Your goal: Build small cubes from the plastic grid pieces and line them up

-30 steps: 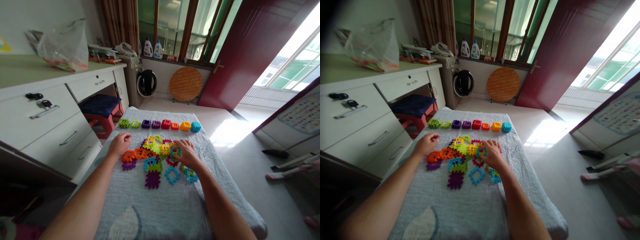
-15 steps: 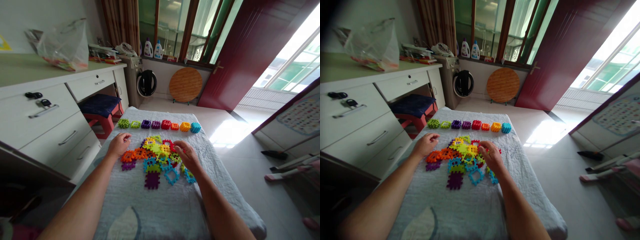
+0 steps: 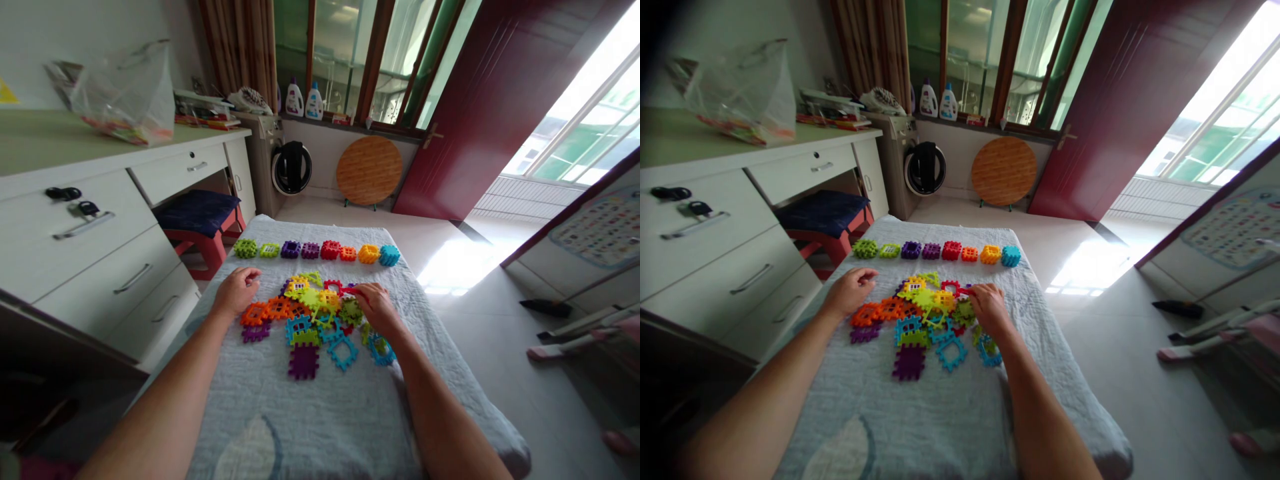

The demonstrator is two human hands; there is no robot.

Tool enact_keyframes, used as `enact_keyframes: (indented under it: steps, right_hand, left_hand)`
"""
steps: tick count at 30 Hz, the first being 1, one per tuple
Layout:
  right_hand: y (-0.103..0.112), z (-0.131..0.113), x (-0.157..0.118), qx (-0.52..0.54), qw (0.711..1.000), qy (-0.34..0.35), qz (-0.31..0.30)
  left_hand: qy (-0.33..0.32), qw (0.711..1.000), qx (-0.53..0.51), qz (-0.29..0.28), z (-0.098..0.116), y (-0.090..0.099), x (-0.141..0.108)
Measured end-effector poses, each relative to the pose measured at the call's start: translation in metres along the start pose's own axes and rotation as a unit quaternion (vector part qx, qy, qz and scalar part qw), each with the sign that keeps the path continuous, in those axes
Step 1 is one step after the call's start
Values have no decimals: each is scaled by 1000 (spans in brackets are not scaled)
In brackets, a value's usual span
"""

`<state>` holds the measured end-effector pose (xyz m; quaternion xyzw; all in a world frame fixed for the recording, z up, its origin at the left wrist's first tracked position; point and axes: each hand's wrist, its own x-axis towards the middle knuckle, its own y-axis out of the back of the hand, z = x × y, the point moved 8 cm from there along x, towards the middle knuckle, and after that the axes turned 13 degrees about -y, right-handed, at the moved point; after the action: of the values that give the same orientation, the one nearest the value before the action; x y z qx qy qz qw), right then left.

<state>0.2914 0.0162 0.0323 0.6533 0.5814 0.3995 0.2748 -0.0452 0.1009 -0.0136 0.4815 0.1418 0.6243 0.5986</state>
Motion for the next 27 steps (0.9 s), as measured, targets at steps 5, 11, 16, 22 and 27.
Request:
enact_keyframes:
  steps: [5, 11, 16, 22, 27]
  right_hand:
    - [41, 31, 2, 94, 988, -65, 105]
    - [40, 73, 5, 96, 985, -135, 35]
    - [21, 74, 5, 24, 989, -144, -10]
    - [23, 74, 2, -62, 988, -141, 27]
    - [15, 70, -4, -78, 989, -119, -40]
  left_hand:
    - [0, 1000, 1, 2, 1, 1, 0]
    - [3, 1000, 12, -7, 1, 1, 1]
    - [5, 1000, 16, -11, 0, 1, 0]
    - [5, 1000, 20, -9, 0, 2, 1]
    - [-4, 1000, 21, -7, 3, 3, 1]
